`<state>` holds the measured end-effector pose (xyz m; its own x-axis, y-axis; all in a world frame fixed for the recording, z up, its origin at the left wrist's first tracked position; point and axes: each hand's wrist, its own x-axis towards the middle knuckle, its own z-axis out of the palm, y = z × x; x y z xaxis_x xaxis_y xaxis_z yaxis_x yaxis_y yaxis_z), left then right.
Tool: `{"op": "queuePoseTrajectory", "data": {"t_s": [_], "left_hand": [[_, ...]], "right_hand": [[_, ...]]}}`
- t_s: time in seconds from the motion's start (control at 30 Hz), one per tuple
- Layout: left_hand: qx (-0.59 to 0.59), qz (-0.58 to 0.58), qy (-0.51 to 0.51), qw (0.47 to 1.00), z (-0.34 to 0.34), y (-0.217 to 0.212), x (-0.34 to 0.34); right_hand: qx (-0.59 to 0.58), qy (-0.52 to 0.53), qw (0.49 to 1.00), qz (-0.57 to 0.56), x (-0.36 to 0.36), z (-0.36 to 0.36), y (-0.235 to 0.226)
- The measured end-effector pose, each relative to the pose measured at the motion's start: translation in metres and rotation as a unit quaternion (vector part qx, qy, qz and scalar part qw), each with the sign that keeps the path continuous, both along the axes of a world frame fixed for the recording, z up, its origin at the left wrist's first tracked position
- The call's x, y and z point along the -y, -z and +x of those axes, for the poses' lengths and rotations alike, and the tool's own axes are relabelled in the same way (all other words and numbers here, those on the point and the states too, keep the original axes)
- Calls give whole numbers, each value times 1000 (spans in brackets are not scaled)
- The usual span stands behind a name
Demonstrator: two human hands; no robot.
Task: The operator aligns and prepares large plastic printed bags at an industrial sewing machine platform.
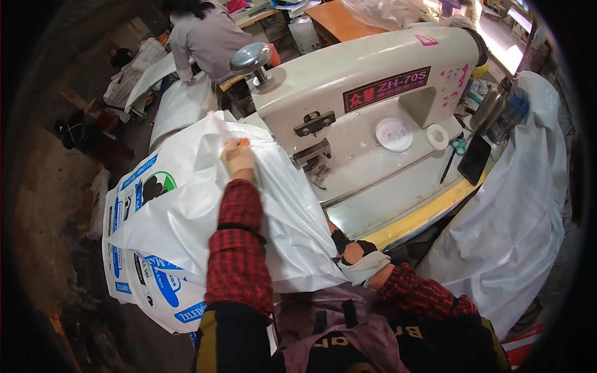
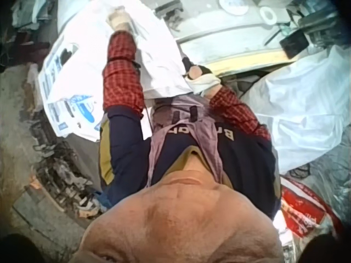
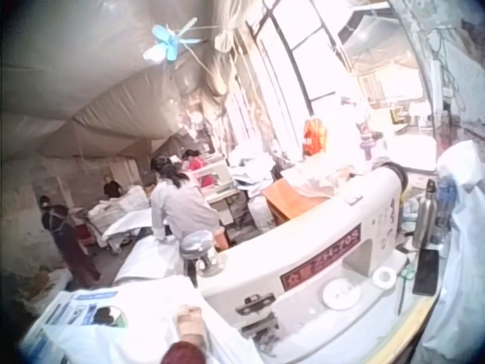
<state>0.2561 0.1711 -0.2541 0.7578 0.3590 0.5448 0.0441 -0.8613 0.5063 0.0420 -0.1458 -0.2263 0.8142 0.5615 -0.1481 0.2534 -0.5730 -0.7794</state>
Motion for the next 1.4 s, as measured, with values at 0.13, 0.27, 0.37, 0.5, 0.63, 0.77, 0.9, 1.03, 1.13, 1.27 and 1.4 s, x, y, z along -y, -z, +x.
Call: {"op": "queuePoseTrajectory", "data": {"t_s": [0.13, 0.27, 0.37, 0.5, 0.63, 0.77, 0.9, 1.03, 1.13, 1.27, 1.4], "left_hand": [[-72, -22, -61, 995, -7, -15, -3], [-192, 296, 4, 936, -22, -22, -8], [-327, 297, 191, 877, -67, -47, 24], [-562, 448, 70, 692, -106, -105, 64], [-445, 274, 482, 703, -180, -112, 115], [-478, 318, 503, 646, -238, -162, 155], [-446, 467, 443, 623, -241, -190, 144], [-312, 450, 493, 676, -253, -196, 147], [-357, 457, 444, 683, -260, -220, 170], [-315, 374, 484, 726, -264, -232, 167], [-481, 260, 493, 677, -310, -219, 191]], "right_hand": [[49, 21, 998, 31, -58, 39, 3], [48, 23, 998, 21, -61, 27, 7], [16, 46, 999, -18, -22, 1, 12], [-7, 50, 999, -21, -3, -26, 28], [-63, 52, 996, 32, 2, -41, 69], [-19, 29, 999, 37, -16, -27, 44], [18, 15, 998, 56, -37, -10, 26], [40, 4, 996, 79, -37, -8, 19], [58, 3, 994, 96, -33, -9, 17], [53, 24, 992, 115, -1, -31, 31], [43, 19, 994, 97, 17, -36, 30]]}}
